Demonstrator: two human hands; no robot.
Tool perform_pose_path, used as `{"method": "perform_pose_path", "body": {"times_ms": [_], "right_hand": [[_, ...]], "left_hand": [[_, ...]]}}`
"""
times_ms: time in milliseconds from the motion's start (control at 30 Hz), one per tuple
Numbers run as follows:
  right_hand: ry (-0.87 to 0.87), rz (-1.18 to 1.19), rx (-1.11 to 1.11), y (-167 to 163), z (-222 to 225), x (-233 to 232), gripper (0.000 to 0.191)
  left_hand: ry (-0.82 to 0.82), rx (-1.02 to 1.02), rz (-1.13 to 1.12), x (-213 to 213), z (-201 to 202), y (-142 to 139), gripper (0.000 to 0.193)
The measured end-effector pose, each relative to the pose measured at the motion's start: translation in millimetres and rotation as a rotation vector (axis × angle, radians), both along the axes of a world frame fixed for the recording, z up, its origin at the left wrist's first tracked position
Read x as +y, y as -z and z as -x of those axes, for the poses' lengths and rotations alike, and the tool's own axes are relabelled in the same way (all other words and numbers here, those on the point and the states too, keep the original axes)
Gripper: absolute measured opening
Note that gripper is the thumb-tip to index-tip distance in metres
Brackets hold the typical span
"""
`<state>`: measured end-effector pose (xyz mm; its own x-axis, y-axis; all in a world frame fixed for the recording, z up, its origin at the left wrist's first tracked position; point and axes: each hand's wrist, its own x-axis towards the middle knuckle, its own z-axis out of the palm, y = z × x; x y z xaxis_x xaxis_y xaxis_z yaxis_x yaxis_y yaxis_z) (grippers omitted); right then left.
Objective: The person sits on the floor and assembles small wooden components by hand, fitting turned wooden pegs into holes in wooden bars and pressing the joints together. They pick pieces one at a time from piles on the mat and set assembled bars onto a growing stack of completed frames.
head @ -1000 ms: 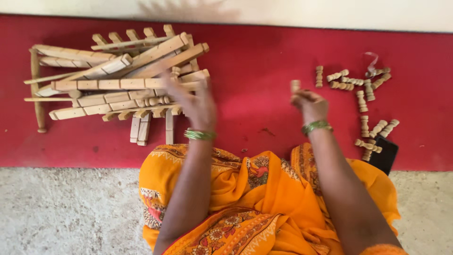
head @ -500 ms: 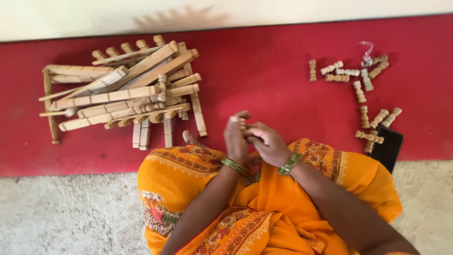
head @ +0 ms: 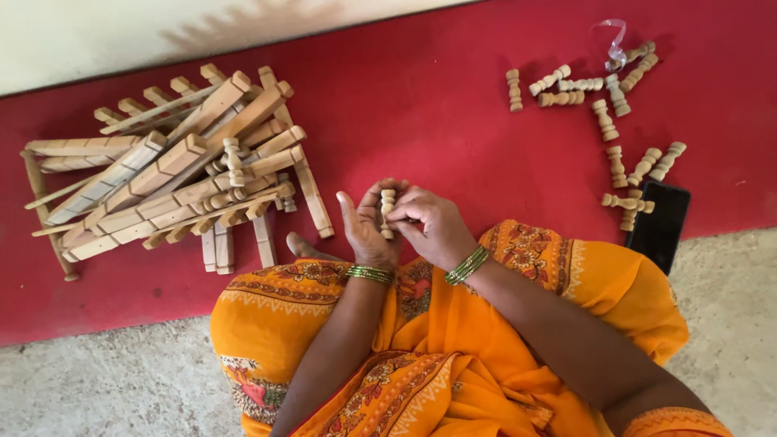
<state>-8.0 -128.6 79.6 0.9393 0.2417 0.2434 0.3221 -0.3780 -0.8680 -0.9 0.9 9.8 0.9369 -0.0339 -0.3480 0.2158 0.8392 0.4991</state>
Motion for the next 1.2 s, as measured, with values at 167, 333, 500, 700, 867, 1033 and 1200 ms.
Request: {"method": "perform_pose_path", "body": {"times_ms": [167,333,500,700,867,1033,1200], "right_hand": [[0.146,-0.013,0.044,0,-7,-8,0.006],[0.114,-0.001,0.017,-5,-5,-6,0.008],[-0.045,0.236,-0.253,-8,8,1,0.027],[-0.081,0.326,-0.241,2,-2,-12,0.014],[-0.011,0.232,-0.088,7,-6,-20,0.015],[0.030,0.102,-0.050,1,-13,-18,0.014],[-0.091,0.052,-0.114,-4,8,-6,0.010]], "left_hand": [[0.103,-0.059,0.005,-8,7,-1,0.088],[0.075,0.005,0.025,-10,8,-11,0.086],[-0.023,-0.034,0.056,-2,-3,-19,0.085],[0.066,0.053,-0.013,-6,0,-4,0.084],[0.132,-0.014,-0.022,-10,4,10,0.084],[0.101,0.091,-0.108,-15,4,-3,0.081],[0.024,-0.018,-0.009,-9,-3,-19,0.082]]}}
